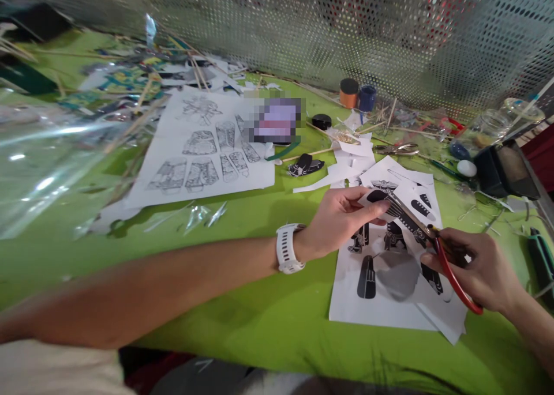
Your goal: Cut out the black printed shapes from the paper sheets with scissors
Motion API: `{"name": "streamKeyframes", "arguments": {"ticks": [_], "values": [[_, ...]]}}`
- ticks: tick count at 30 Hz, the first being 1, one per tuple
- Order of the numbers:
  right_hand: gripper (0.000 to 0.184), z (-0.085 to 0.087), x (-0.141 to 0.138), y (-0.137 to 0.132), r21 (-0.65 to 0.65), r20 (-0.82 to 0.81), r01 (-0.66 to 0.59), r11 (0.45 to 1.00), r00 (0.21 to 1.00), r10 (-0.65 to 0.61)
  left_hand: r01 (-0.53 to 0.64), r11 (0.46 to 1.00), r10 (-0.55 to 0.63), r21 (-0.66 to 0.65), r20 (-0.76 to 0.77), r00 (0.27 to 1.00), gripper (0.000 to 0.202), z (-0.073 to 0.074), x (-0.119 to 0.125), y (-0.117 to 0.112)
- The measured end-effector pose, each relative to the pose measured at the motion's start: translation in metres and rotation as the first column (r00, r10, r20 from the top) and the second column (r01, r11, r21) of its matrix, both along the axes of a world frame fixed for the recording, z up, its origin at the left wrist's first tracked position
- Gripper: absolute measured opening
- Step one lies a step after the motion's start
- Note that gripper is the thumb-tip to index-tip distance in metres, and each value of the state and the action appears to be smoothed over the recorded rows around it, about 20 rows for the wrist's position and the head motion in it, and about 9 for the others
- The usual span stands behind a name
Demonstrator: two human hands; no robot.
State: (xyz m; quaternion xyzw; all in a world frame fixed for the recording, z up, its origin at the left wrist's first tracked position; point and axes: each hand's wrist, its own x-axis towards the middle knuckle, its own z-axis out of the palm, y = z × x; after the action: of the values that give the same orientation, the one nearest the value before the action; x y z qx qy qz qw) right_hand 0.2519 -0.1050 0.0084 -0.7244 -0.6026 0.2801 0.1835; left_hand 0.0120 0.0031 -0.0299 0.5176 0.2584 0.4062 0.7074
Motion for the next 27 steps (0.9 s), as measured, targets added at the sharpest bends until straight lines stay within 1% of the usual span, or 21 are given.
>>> {"name": "streamKeyframes", "arguments": {"ticks": [4, 11, 16, 20, 24, 27], "values": [[0.045, 0.0005, 0.0001, 0.0, 0.01, 0.0, -0.005, 1.0, 1.0, 0.005, -0.013, 1.0, 0.014, -0.005, 0.01, 1.0, 0.047, -0.0011, 0.0006, 0.0001], [0.045, -0.0009, 0.0009, 0.0002, 0.025, 0.01, -0.011, 1.0, 1.0, 0.01, -0.046, 0.999, 0.046, -0.024, -0.014, 0.999, 0.033, -0.0067, 0.0013, 0.0013], [0.043, -0.0009, 0.0006, 0.0002, 0.014, 0.009, -0.007, 1.0, 1.0, 0.007, -0.037, 0.999, 0.037, 0.01, -0.06, 0.998, 0.039, -0.0056, 0.0002, 0.0016], [0.048, 0.0002, -0.0005, -0.0003, 0.005, 0.015, 0.022, 1.0, 1.0, -0.022, -0.047, 0.998, 0.05, 0.032, -0.093, 0.994, 0.038, -0.0045, 0.0005, 0.0015], [0.051, 0.0013, -0.0009, -0.0003, -0.018, 0.031, 0.045, 0.999, 0.999, -0.045, -0.039, 0.999, 0.041, 0.023, -0.089, 0.995, 0.035, -0.0033, 0.0012, 0.0015], [0.051, 0.0014, -0.0004, 0.0001, -0.03, 0.039, 0.051, 0.998, 0.998, -0.05, -0.035, 0.999, 0.037, 0.021, -0.069, 0.997, 0.038, -0.0038, 0.0011, 0.0015]]}}
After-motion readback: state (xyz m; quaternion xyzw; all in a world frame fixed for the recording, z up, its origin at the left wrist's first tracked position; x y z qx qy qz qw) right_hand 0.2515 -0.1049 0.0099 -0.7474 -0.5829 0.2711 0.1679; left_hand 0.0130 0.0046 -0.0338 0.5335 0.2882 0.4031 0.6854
